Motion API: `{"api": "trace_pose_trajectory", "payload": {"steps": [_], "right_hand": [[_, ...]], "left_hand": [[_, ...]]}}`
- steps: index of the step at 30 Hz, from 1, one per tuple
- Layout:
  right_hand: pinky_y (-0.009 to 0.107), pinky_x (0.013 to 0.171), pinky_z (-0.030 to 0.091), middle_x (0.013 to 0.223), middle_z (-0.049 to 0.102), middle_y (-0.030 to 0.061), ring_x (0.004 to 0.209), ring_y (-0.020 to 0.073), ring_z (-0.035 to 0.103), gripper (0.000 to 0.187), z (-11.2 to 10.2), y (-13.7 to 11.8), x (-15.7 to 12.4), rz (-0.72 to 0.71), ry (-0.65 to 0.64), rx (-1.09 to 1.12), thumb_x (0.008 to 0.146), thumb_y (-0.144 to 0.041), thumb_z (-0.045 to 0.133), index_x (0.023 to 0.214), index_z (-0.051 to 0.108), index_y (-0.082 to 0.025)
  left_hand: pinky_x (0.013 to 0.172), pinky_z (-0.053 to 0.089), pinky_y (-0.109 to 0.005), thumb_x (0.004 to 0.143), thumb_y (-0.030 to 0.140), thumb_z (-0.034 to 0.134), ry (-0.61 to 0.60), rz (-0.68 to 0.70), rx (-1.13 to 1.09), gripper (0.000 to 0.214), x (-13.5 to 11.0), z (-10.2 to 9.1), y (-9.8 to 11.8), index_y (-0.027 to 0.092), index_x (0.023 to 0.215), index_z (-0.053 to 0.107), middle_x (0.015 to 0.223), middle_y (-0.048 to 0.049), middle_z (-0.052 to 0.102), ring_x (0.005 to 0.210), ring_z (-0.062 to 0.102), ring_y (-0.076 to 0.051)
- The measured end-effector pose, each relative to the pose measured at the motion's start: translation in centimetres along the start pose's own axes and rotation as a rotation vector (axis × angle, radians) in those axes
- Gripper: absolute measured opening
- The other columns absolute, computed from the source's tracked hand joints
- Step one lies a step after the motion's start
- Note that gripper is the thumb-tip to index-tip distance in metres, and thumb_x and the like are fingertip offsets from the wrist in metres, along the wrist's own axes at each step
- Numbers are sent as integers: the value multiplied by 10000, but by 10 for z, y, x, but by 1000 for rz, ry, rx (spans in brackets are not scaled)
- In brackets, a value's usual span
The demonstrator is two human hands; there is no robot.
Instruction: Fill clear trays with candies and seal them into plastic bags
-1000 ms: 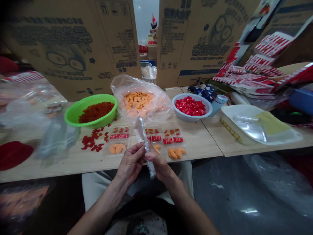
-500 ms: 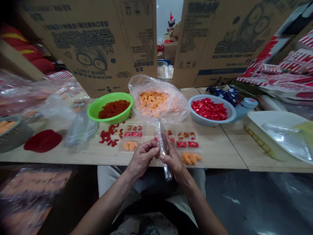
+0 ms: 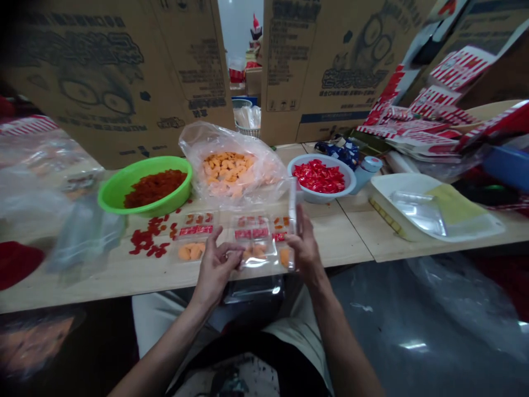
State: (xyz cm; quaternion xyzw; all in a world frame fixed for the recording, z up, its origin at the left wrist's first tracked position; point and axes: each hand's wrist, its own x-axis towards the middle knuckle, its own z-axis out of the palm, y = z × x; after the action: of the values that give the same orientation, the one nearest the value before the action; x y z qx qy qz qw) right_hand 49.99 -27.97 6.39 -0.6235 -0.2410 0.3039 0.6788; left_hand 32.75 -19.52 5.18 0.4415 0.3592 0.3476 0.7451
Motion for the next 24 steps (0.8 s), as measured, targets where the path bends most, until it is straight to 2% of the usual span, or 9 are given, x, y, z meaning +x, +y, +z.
{"api": "trace_pose_trajectory", "payload": {"steps": [5, 8, 10, 12, 14, 16, 18, 21, 24], "right_hand": [[403, 869, 527, 1403, 558, 44, 1145, 316, 585, 875, -36, -18, -1, 68, 105, -53, 655, -404, 603, 1502, 411, -302], [404, 826, 521, 1343, 602, 51, 1074, 308, 612, 852, -36, -18, -9, 91, 85, -24, 653, -411, 596, 1482, 437, -300], [405, 822, 515, 1295, 631, 50, 1042, 299, 620, 871, -33, -16, -12, 121, 72, -1, 631, -392, 606, 1480, 434, -301], [405, 825, 512, 1278, 644, 49, 1035, 296, 619, 902, -30, -15, -14, 142, 69, 27, 608, -374, 616, 1486, 422, -301], [409, 828, 512, 1279, 647, 55, 1040, 301, 617, 928, -28, -14, -14, 161, 60, 53, 599, -366, 624, 1497, 403, -291], [416, 838, 512, 1275, 651, 61, 1055, 308, 616, 938, -27, -12, -14, 182, 26, 75, 610, -370, 632, 1509, 378, -286], [433, 887, 501, 1323, 626, 58, 1117, 314, 599, 934, -26, -7, -13, 189, -41, 99, 627, -372, 644, 1515, 362, -298], [463, 1052, 405, 1513, 461, 32, 1323, 319, 462, 889, -24, 9, -13, 111, -119, 67, 638, -377, 662, 1488, 407, -319], [485, 1161, 261, 1587, 350, 12, 1437, 303, 313, 864, -16, 27, -17, 50, -222, -9, 682, -379, 658, 1501, 392, -321]], "left_hand": [[584, 482, -243, 813, 358, 696, -5, 22, 265, 677, 30, -19, -29, 175, 1410, 433, 827, 8, 601, 606, 578, -118], [841, 517, -377, 848, 244, 603, 155, 186, 745, 535, 60, -19, -41, 137, 1364, 512, 1030, -105, 617, 922, 619, -221], [1003, 433, -507, 857, 203, 568, 222, 258, 1114, 493, 69, -12, -43, 134, 1345, 550, 1295, -204, 535, 1217, 515, -330], [1065, 350, -580, 896, 219, 525, 167, 329, 1386, 478, 68, -1, -44, 165, 1370, 545, 1481, -221, 403, 1390, 346, -388], [1100, 308, -585, 934, 274, 499, -18, 413, 1533, 468, 60, 11, -48, 197, 1395, 530, 1563, -185, 336, 1462, 237, -384], [1127, 285, -572, 959, 343, 476, -215, 451, 1592, 479, 54, 18, -56, 190, 1411, 517, 1580, -165, 336, 1476, 224, -376], [1149, 255, -572, 978, 375, 438, -292, 434, 1604, 504, 55, 18, -63, 161, 1430, 499, 1576, -169, 349, 1472, 245, -382], [1166, 212, -585, 961, 325, 477, -216, 357, 1512, 472, 64, 11, -60, 153, 1396, 537, 1560, -170, 379, 1465, 267, -387], [1107, 340, -540, 919, 359, 571, -165, 269, 1071, 362, 62, 8, -36, 161, 1205, 667, 1411, -174, 554, 1353, 445, -365]]}}
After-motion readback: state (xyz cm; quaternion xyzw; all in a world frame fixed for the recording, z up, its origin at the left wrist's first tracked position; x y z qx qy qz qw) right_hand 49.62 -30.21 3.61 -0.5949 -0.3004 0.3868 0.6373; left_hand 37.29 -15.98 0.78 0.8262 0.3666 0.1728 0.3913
